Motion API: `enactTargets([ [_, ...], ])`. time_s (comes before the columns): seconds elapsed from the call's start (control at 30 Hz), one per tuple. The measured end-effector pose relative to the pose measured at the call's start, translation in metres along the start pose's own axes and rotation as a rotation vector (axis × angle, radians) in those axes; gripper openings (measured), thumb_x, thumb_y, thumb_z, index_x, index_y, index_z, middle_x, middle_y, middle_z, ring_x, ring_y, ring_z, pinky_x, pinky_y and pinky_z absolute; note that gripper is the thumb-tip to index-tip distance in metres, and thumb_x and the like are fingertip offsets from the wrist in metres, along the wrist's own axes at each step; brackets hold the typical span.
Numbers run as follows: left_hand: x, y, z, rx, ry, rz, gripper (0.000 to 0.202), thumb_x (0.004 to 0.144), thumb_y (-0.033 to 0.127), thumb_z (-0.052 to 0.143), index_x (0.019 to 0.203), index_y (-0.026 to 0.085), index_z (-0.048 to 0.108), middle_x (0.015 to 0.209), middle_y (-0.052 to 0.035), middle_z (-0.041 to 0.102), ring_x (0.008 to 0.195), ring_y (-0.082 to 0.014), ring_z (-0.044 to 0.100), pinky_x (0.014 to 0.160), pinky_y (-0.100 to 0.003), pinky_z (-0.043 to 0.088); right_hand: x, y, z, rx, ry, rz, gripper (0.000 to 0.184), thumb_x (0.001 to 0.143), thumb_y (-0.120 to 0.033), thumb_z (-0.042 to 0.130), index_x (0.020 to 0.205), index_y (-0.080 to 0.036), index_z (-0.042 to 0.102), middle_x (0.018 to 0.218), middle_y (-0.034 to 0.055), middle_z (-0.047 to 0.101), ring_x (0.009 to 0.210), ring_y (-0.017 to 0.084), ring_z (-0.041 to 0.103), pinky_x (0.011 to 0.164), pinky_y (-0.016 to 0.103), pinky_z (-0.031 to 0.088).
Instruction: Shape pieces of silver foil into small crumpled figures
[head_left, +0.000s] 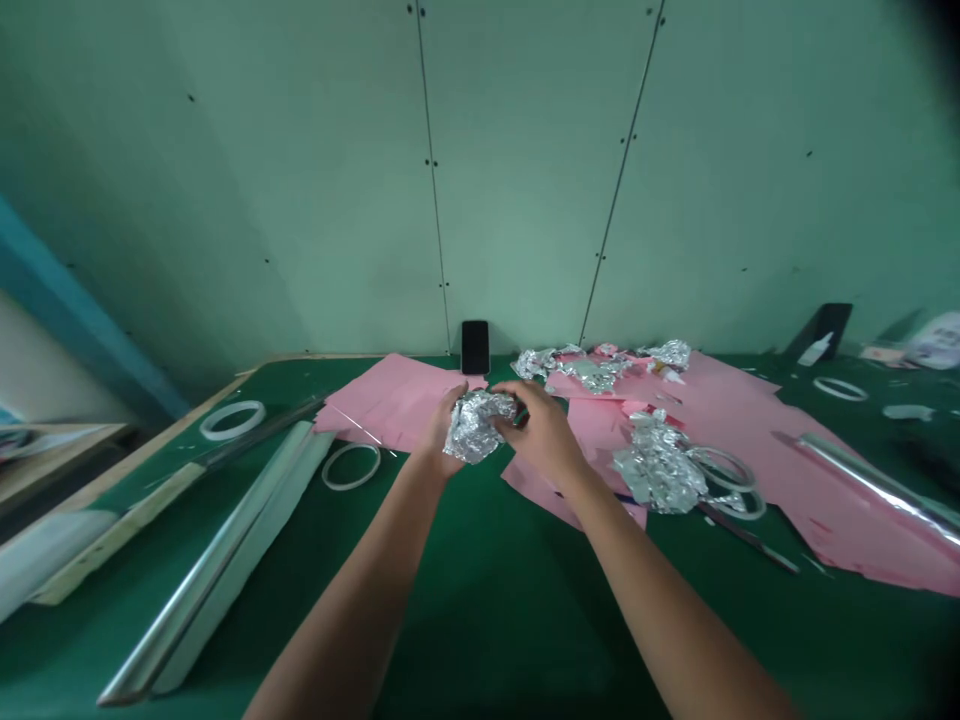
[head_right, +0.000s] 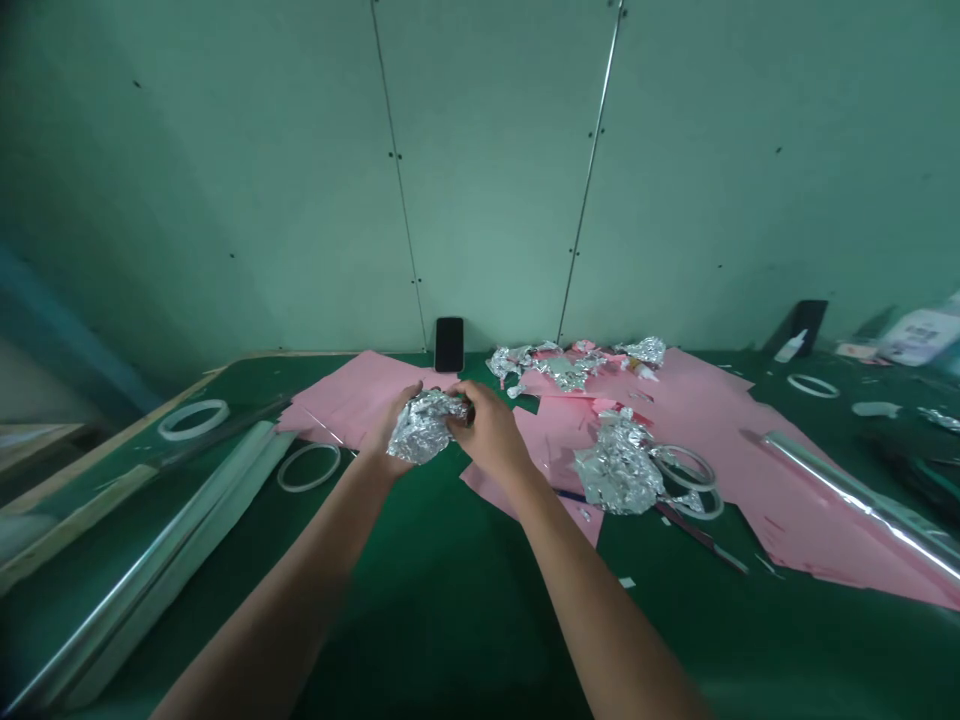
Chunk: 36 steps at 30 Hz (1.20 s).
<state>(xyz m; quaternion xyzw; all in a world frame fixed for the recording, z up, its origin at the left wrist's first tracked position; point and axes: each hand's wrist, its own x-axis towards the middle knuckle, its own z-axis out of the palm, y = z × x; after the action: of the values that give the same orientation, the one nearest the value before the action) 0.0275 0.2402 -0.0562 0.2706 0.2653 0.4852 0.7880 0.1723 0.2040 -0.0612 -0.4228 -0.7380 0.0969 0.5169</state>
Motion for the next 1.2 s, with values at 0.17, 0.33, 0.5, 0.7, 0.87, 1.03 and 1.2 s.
enactTargets([
  [0.17, 0.017, -0.004, -0.020, -0.051, 0.033, 0.019, 0.018, 0.082, 0.032, 0.061, 0.082, 0.014, 0.060, 0.067, -0.0017, 0.064, 0.057, -0.0155, 0.063, 0.057, -0.027, 0.051, -0.005, 0.030, 0.019, 0.224, -0.034, 0.276, 0.007, 0.084, -0.028, 0.059, 0.085, -0.022, 0.055, 0.071, -0.0021, 0.057, 0.055, 0.014, 0.055, 0.052, 0.027, 0.046],
  [0.33, 0.020, -0.014, -0.024, 0.098, 0.221, 0.115, 0.026, 0.075, 0.038, 0.068, 0.086, 0.015, 0.060, 0.065, 0.0002, 0.060, 0.055, -0.0144, 0.059, 0.053, -0.025, 0.045, -0.019, 0.026, 0.018, -0.168, 0.000, -0.046, 0.047, 0.076, -0.010, 0.065, 0.119, -0.026, 0.056, 0.116, 0.0103, 0.054, 0.108, 0.026, 0.053, 0.080, 0.038, 0.050],
  [0.5, 0.015, -0.018, -0.024, 0.599, 0.354, 0.377, 0.029, 0.073, 0.042, 0.069, 0.082, 0.015, 0.064, 0.075, -0.0026, 0.063, 0.074, -0.0177, 0.060, 0.065, -0.027, 0.043, -0.026, 0.024, 0.022, -0.353, -0.014, -0.336, 0.040, 0.075, 0.003, 0.059, 0.100, -0.027, 0.064, 0.099, 0.0050, 0.061, 0.095, 0.023, 0.054, 0.082, 0.039, 0.046],
  [0.7, 0.002, -0.007, -0.030, 0.693, 0.237, 0.413, 0.036, 0.081, 0.043, 0.060, 0.106, 0.018, 0.066, 0.107, -0.0081, 0.066, 0.101, -0.0240, 0.059, 0.083, -0.033, 0.044, -0.028, 0.030, 0.023, -0.293, -0.014, -0.334, 0.048, 0.074, 0.006, 0.053, 0.108, -0.026, 0.063, 0.098, 0.0068, 0.057, 0.093, 0.022, 0.052, 0.077, 0.036, 0.048],
  [0.87, -0.001, -0.003, -0.043, 0.660, 0.072, 0.376, 0.043, 0.083, 0.038, 0.060, 0.121, 0.018, 0.058, 0.108, -0.0100, 0.067, 0.098, -0.0247, 0.062, 0.081, -0.035, 0.047, -0.031, 0.025, 0.028, -0.305, -0.042, -0.316, 0.043, 0.074, 0.007, 0.052, 0.098, -0.026, 0.066, 0.096, 0.0067, 0.056, 0.092, 0.022, 0.051, 0.077, 0.036, 0.048],
  [1.03, -0.002, -0.001, -0.048, 0.800, 0.069, 0.629, 0.042, 0.079, 0.033, 0.067, 0.117, 0.018, 0.058, 0.116, -0.0118, 0.065, 0.108, -0.0261, 0.059, 0.087, -0.037, 0.048, -0.026, 0.020, 0.017, -0.405, -0.196, -0.313, 0.065, 0.071, 0.008, 0.049, 0.124, -0.029, 0.056, 0.118, 0.0097, 0.051, 0.107, 0.028, 0.048, 0.082, 0.042, 0.049],
  [1.2, -0.002, -0.004, -0.045, 1.072, 0.019, 0.724, 0.043, 0.078, 0.030, 0.068, 0.119, 0.019, 0.059, 0.120, -0.0111, 0.064, 0.111, -0.0263, 0.059, 0.090, -0.037, 0.049, -0.013, 0.037, -0.034, -0.496, 0.069, -0.215, 0.060, 0.070, 0.007, 0.042, 0.115, -0.027, 0.061, 0.107, 0.0070, 0.055, 0.103, 0.025, 0.054, 0.088, 0.043, 0.049],
])
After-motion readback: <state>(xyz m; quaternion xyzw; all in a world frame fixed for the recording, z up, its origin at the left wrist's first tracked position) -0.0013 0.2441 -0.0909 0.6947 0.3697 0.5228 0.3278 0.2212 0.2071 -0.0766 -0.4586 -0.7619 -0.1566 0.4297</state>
